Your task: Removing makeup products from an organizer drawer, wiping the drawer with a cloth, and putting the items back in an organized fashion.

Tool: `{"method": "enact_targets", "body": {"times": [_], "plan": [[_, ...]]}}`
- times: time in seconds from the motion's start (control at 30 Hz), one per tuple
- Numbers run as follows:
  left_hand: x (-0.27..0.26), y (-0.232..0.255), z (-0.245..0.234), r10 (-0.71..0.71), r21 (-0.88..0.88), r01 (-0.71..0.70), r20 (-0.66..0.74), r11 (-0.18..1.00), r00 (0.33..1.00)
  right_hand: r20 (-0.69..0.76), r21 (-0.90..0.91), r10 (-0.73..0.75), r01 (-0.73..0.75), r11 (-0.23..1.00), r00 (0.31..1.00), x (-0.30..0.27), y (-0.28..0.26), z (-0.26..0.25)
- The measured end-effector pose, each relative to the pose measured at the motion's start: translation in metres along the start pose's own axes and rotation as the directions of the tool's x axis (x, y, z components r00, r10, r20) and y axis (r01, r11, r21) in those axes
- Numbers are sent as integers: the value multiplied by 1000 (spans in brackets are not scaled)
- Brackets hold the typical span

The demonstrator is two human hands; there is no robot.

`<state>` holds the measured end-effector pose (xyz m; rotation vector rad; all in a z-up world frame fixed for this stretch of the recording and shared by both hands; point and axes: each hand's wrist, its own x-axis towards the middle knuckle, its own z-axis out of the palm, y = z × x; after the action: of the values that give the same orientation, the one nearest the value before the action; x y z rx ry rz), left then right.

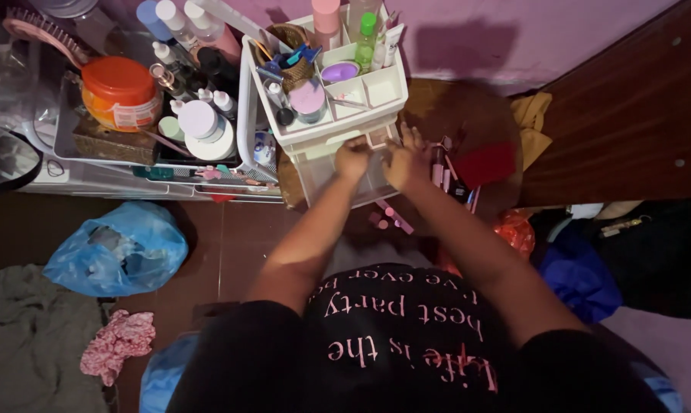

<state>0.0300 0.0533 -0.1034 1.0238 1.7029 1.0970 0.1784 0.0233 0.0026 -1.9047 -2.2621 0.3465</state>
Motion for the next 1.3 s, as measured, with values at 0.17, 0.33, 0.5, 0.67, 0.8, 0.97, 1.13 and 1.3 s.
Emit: {"method": "enact_targets", "body": {"times": [0.17, 0.33, 0.5, 0.67, 0.8, 0.97, 1.13, 1.3], "plan": [[9, -20, 8, 70, -177, -59, 57, 983, 996, -241, 204, -116, 167, 965, 964, 3, 34, 42], [-7, -22, -4, 168, -69, -164, 61, 984, 984, -317, 509, -7, 177, 842, 948, 5, 45, 11], [-56, 25, -17, 219, -72, -217, 14, 973, 976, -315, 643, -16, 226, 732, 949, -15, 69, -47], [-106, 92, -1, 550, 4, -552, 78, 834, 831, -287, 680, -35, 229, 697, 957, -23, 130, -28], [-149, 120, 42, 570, -7, -574, 133, 819, 811, -253, 702, -96, 251, 667, 963, -35, 160, -10], [-181, 106, 89, 314, 325, -504, 489, 800, 814, 78, 757, 3, -61, 651, 997, -68, 188, 6], [-179, 39, 122, 54, 561, -344, 468, 753, 882, 18, 650, -163, 112, 751, 987, -87, 216, 42], [-192, 34, 132, 66, 740, -300, 328, 603, 942, 152, 670, -208, 54, 741, 966, -100, 226, 68]]}}
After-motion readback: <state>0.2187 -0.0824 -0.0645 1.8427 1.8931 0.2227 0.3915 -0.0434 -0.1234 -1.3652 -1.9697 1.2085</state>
